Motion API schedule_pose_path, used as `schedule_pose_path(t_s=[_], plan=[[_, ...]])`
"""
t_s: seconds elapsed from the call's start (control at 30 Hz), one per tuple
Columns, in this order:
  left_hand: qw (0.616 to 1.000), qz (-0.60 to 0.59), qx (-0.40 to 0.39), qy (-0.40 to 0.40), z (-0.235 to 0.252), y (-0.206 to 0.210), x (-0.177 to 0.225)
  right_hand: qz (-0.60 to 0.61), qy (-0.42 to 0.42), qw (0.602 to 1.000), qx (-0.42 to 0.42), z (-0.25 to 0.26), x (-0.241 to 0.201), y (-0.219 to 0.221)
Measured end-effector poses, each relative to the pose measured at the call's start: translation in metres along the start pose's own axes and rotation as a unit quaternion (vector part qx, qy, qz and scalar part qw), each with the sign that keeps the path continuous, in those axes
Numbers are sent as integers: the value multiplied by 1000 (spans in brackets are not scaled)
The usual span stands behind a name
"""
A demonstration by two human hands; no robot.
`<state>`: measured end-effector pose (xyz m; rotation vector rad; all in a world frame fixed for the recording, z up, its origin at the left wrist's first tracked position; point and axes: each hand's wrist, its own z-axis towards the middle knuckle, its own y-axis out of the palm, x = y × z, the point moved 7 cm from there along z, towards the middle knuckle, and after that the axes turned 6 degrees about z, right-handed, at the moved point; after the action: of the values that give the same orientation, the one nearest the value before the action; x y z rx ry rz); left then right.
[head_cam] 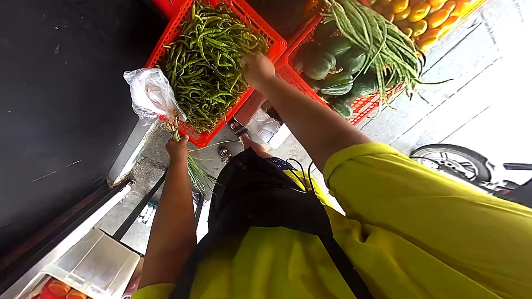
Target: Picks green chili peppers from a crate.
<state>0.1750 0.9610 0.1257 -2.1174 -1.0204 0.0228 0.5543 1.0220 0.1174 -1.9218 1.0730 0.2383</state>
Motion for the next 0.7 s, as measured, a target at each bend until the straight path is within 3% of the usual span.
schedule_pose_path(t_s=[0.13,0.23,0.43,0.57,0.7], plan=[[1000,-23,-3,-2,1,0,-1,-118,18,993,-8,26,-7,-5],[999,-35,-8,-6,1,-1,0,-128,45,991,3,30,0,-5],[1000,-29,-8,-8,4,-1,0,-146,6,989,-28,31,8,9],[1000,-23,-12,-5,4,-1,0,-117,33,990,-66,33,-2,13],[1000,-27,-10,-6,3,-2,2,-14,10,995,-100,32,-6,6]])
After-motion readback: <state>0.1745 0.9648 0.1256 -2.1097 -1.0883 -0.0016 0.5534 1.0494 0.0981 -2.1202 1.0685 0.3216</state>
